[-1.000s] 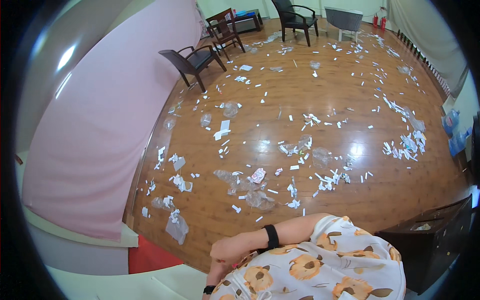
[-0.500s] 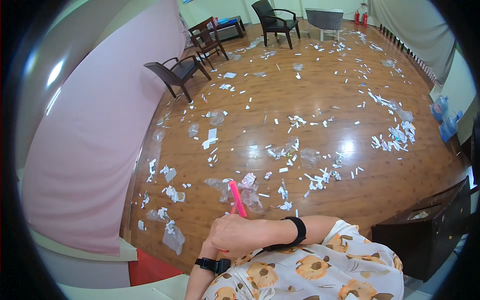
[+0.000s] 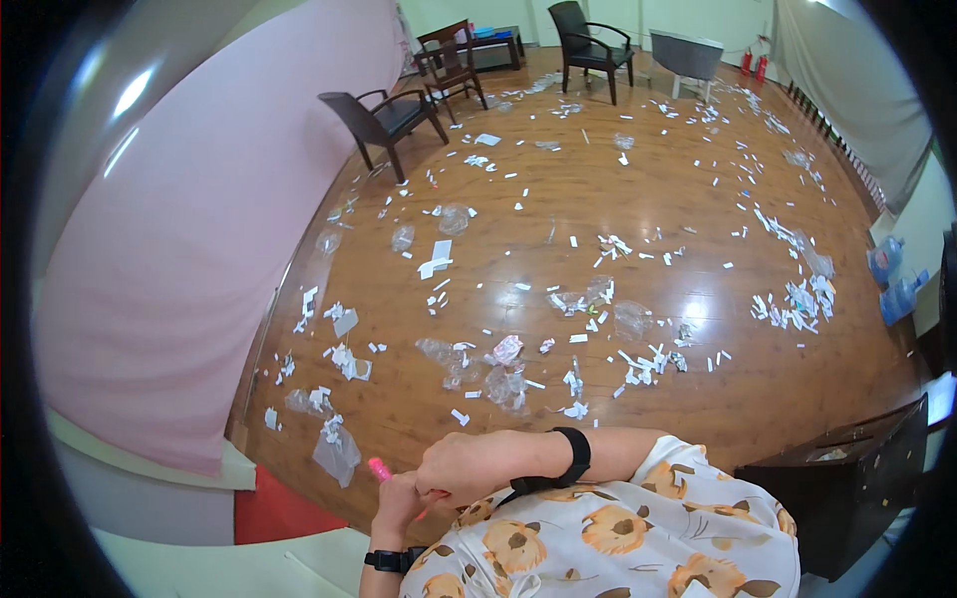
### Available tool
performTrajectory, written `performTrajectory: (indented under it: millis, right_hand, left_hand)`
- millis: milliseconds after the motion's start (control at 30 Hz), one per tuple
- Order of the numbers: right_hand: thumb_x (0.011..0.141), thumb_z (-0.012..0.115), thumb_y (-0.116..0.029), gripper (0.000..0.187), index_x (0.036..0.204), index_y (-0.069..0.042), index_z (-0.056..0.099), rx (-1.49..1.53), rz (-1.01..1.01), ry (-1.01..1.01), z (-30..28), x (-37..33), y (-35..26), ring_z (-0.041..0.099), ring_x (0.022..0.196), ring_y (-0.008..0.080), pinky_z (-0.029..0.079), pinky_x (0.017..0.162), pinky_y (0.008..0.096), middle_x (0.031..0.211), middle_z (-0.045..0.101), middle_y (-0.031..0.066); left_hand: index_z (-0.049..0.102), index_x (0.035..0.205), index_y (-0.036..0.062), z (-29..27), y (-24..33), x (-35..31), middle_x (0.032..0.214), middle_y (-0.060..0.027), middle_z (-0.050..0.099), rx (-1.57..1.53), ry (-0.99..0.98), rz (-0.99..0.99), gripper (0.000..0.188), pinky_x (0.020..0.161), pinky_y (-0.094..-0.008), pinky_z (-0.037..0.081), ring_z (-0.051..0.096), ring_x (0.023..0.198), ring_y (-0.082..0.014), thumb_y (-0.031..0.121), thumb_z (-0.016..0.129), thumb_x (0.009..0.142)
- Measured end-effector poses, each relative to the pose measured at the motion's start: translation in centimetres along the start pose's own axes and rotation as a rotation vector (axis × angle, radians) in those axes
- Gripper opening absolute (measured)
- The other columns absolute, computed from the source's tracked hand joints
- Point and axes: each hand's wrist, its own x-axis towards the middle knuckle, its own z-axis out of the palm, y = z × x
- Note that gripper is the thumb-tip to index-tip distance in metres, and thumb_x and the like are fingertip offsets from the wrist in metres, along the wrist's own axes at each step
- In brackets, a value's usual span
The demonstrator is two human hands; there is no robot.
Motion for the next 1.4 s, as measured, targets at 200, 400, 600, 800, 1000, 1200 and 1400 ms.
performTrajectory:
  millis: [200,400,600,800,1000,1200,1400]
  right_hand:
    - [0.08,0.059,-0.019,0.015,0.078,-0.005,0.065,-0.025,0.02,-0.062,5.0,9.2,1.9,0.059,0.066,0.0379,0.046,0.055,0.0448,0.068,0.061,0.0186]
    - [0.081,0.057,-0.02,0.016,0.091,-0.012,0.066,-0.021,0.035,-0.196,9.8,18.3,2.1,0.063,0.072,0.0371,0.05,0.06,0.0455,0.074,0.064,0.0171]
    - [0.082,0.061,-0.018,0.021,0.101,-0.012,0.067,-0.373,0.165,-0.315,3.8,22.7,-1.0,0.062,0.061,0.032,0.048,0.054,0.0399,0.067,0.061,0.0127]
    - [0.082,0.062,-0.019,0.021,0.101,-0.013,0.068,-0.244,0.217,-0.284,3.1,28.2,-3.5,0.06,0.059,0.0291,0.046,0.054,0.0413,0.066,0.061,0.0108]
    - [0.082,0.06,-0.017,0.019,0.099,-0.011,0.068,-0.293,0.236,-0.205,8.1,33.7,-0.3,0.061,0.062,0.0344,0.047,0.056,0.0439,0.067,0.061,0.0159]
    - [0.082,0.058,-0.015,0.02,0.1,-0.008,0.067,-0.203,0.346,-0.167,10.2,35.1,1.2,0.061,0.066,0.0374,0.048,0.058,0.0454,0.072,0.061,0.0197]
    - [0.081,0.06,-0.01,0.023,0.102,-0.006,0.067,-0.229,0.444,-0.169,4.2,33.2,-1.1,0.059,0.059,0.034,0.046,0.053,0.0397,0.069,0.061,0.018]
  left_hand:
    - [0.069,0.088,0.0129,1.3,-8.5,-4.9,0.077,-0.0135,0.066,-0.009,-0.023,-0.207,0.024,0.063,-0.0429,0.051,0.064,0.074,-0.0335,0.027,0.072,0.069]
    - [0.069,0.093,0.0157,3.5,-14.8,-8.7,0.084,-0.0131,0.066,-0.225,0.057,-0.325,0.025,0.069,-0.042,0.049,0.064,0.08,-0.0318,0.035,0.065,0.077]
    - [0.06,0.086,0.008,2.4,-17.2,-5.5,0.081,-0.0157,0.064,-0.403,0.302,-0.215,0.012,0.069,-0.046,0.048,0.061,0.082,-0.0367,0.014,0.063,0.077]
    - [0.058,0.081,0.0091,-1.7,-21.2,-6.8,0.078,-0.0136,0.064,-0.348,0.245,-0.303,0.017,0.064,-0.0471,0.048,0.062,0.079,-0.0362,0.017,0.068,0.07]
    - [0.063,0.076,0.0125,-2.3,-29.6,-7.8,0.078,-0.0128,0.064,-0.307,0.343,-0.472,0.006,0.066,-0.0463,0.047,0.062,0.082,-0.0346,0.015,0.065,0.072]
    - [0.068,0.081,0.0109,-2.4,-32.7,-4.7,0.082,-0.0146,0.066,-0.259,0.223,-0.372,0.009,0.07,-0.0452,0.05,0.064,0.081,-0.034,0.013,0.062,0.074]
    - [0.065,0.082,0.0136,-2.1,-29.5,0.8,0.082,-0.0111,0.065,-0.362,0.277,-0.137,0.011,0.069,-0.0448,0.048,0.063,0.084,-0.0337,0.016,0.066,0.071]
